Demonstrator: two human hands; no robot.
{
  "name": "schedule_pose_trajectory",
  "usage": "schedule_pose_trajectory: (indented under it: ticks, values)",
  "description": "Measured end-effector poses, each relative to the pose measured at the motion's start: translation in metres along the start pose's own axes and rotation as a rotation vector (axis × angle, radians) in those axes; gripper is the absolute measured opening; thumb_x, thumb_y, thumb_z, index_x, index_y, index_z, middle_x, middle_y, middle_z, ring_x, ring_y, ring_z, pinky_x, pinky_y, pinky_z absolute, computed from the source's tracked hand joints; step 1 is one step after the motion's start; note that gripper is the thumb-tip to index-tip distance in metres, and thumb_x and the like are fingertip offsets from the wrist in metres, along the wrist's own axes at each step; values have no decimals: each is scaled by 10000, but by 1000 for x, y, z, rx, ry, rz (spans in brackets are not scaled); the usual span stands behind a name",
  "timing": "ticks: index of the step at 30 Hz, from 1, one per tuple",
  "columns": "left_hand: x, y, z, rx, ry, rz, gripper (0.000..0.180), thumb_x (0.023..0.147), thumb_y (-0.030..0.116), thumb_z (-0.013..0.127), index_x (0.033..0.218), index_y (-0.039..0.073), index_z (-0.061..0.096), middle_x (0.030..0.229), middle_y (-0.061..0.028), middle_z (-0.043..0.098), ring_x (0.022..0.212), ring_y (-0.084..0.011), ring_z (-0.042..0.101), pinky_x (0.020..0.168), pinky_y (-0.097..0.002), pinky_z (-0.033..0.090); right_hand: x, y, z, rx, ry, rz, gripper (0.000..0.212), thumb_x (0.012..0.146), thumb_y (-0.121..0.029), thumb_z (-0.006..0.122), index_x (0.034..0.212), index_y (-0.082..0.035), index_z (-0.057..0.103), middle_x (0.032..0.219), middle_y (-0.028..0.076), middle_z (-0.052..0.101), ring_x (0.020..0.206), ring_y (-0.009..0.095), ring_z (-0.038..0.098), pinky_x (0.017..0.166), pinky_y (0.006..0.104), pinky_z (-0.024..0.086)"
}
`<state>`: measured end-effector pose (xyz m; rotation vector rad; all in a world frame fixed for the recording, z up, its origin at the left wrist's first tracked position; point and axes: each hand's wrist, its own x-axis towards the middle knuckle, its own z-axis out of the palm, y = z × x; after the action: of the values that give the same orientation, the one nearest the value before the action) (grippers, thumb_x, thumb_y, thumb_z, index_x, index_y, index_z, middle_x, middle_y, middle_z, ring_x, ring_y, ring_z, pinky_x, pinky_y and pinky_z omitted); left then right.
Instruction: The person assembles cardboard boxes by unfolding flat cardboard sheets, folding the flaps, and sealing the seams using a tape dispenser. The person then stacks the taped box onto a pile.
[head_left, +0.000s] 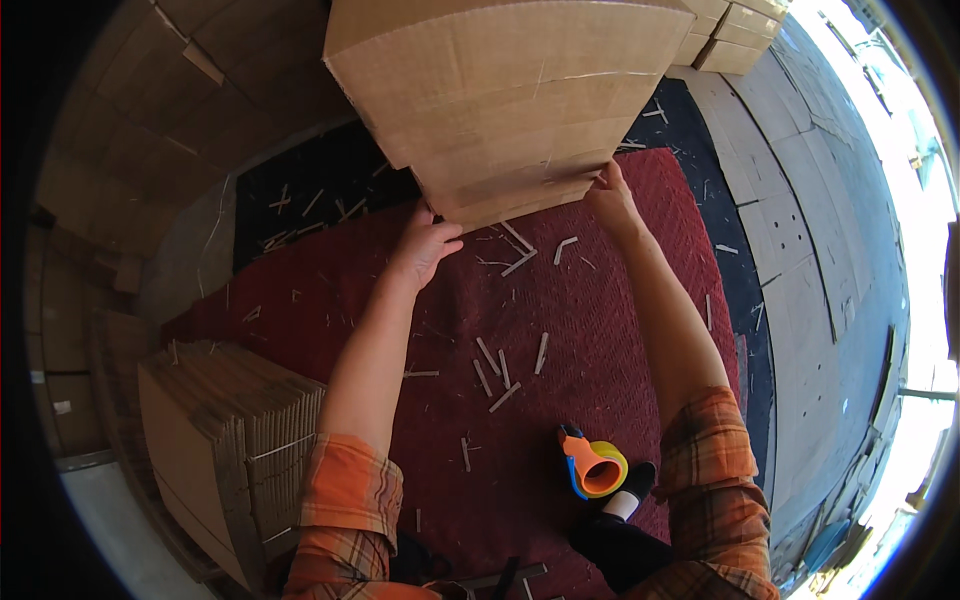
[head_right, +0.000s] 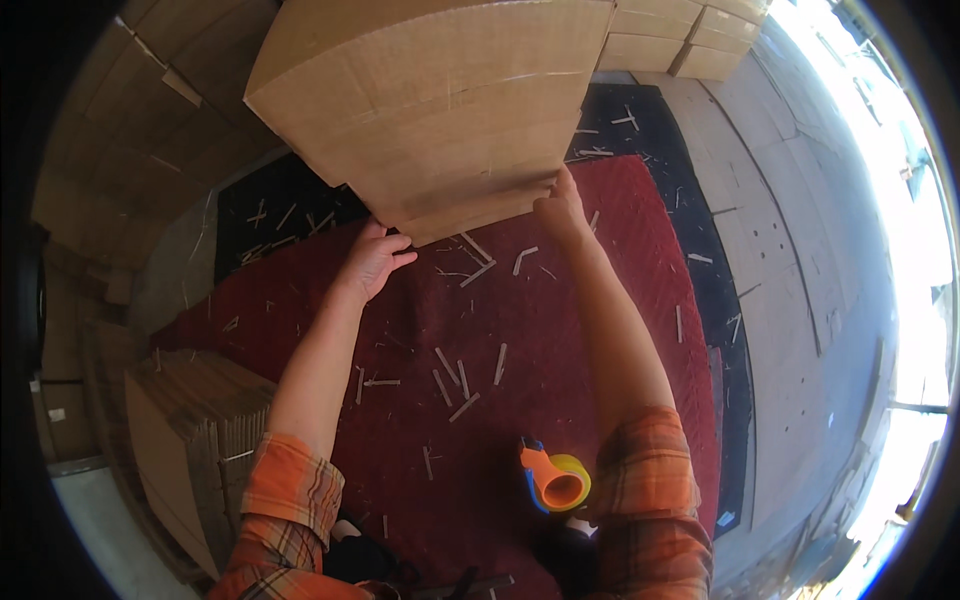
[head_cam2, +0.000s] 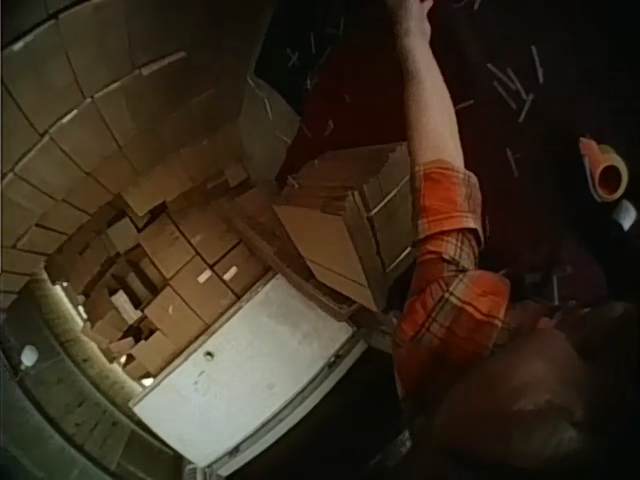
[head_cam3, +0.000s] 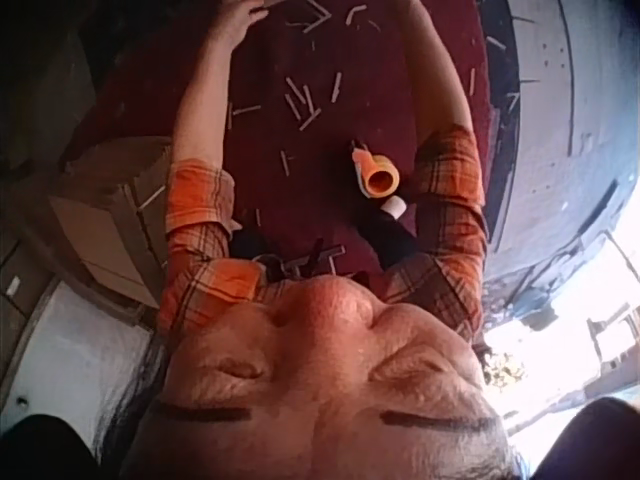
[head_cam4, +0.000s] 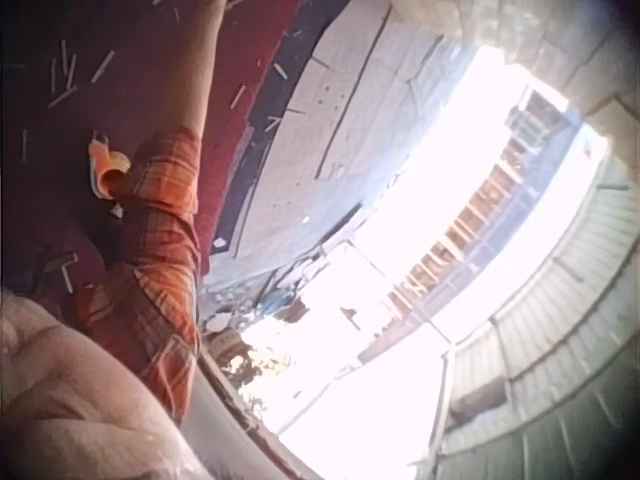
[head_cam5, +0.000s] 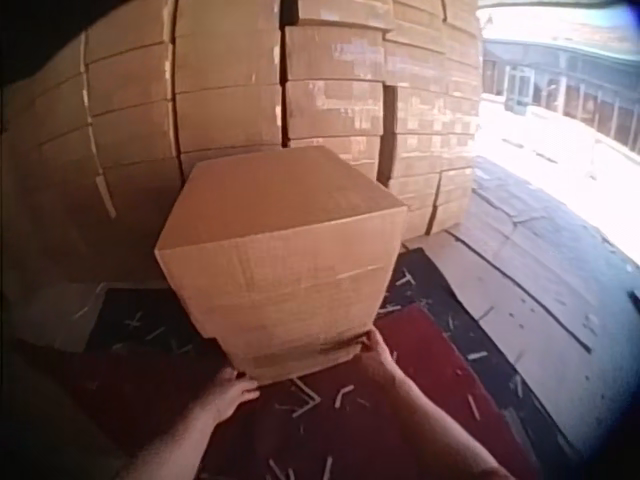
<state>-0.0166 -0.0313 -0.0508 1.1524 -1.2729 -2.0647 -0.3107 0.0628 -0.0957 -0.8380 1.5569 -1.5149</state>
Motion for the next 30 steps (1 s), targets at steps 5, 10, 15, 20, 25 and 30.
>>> schedule_pose_trajectory:
  ticks: [5,10,15,20,25,30]
  values:
    - [31,-1,42,35,-53,38,800,777,5,593,1482,214,281,1433,-70,389,1284,-296,432,982,-505,442,-1,-20,-43,-19,87,-33,621,848,78,495,1431,-92,366,1359,65,521,1208,172,530,912,269,461]
    - [49,-12,121,46,-102,29,816,727,7,601,1466,192,307,1355,-107,469,1227,-291,481,887,-457,507,-4,-18,-118,-140,249,43,655,764,36,485,1404,-66,390,1290,28,540,1058,137,540,850,215,426]
    - [67,-26,133,110,-21,154,893,682,53,640,1490,80,258,1356,-176,476,1193,-318,522,959,-362,461,-3,-24,-126,-179,303,134,674,785,50,496,1434,-85,372,1358,40,490,1016,127,545,767,240,459]
    - [9,-21,101,458,44,179,859,797,127,677,1502,-12,206,1503,-204,354,1246,-257,487,989,-374,450,-51,3,-137,-361,225,168,674,817,20,524,1465,-75,364,1431,90,464,1036,150,561,759,259,483]
    - [-145,24,12,1000,-209,267,650,841,133,642,1421,-11,385,1422,-215,442,1340,-341,410,1102,-402,364,-151,62,-149,-754,-78,271,441,826,-30,570,1267,-27,580,1124,89,672,857,160,633,662,275,504]
    - [-318,96,-76,1376,71,402,671,827,138,697,1426,42,412,1448,-183,435,1401,-366,318,1150,-445,292,-249,74,-126,-793,-449,210,313,837,-88,582,1135,-9,638,995,131,693,898,222,652,747,325,513]
